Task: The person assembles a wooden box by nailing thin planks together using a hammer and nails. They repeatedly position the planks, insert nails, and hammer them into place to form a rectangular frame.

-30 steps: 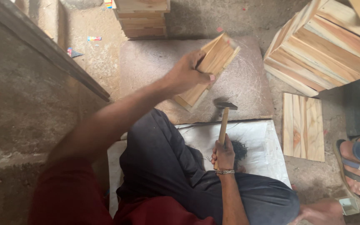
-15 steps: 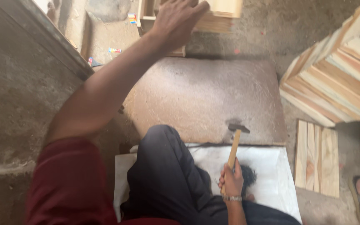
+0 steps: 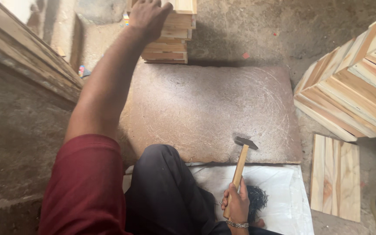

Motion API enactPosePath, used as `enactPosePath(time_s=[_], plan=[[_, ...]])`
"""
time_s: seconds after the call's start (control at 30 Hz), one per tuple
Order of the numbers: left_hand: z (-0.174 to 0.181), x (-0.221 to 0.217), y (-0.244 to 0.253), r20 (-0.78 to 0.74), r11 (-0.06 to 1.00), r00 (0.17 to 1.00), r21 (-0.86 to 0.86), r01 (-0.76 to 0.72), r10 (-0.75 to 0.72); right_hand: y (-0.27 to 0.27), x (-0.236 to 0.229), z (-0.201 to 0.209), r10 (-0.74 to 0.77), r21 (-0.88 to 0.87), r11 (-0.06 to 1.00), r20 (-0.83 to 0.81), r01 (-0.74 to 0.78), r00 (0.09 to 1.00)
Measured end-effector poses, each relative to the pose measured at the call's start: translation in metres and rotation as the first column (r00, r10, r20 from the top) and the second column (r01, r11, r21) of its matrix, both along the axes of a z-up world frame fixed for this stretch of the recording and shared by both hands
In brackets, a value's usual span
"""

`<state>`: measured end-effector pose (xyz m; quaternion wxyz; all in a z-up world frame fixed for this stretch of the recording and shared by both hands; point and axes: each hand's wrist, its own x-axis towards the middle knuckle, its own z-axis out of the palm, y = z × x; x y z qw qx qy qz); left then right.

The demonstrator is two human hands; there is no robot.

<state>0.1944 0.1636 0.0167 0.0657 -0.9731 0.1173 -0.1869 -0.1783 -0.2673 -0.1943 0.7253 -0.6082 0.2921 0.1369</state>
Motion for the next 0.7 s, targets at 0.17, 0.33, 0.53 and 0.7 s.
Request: enactPosePath(time_s=[0.17, 0.33, 0.53, 0.7], plan=[[0.04, -0.025, -0.064, 0.116, 0.988, 0.983, -0.044, 0.15, -0.144, 0.002, 0.005, -0.002, -0.002, -0.024, 1.0, -0.012, 0.001, 1.0], [0.067, -0.027, -0.211, -0.13, 0.938, 0.945, -0.22, 0.267, -0.3, -0.004, -0.001, -0.018, 0.017, 0.032, 0.999, 0.028, -0.017, 0.999], [0.072, -0.03, -0.416, -0.095, 0.704, 0.734, -0.389, 0.595, -0.672, -0.014, -0.004, -0.021, -0.01, 0.152, 0.988, 0.094, -0.005, 0.995], [0.064, -0.018, -0.569, -0.186, 0.764, 0.77, -0.397, 0.509, -0.61, -0.011, -0.002, -0.039, -0.024, 0.166, 0.986, 0.044, 0.017, 0.999]])
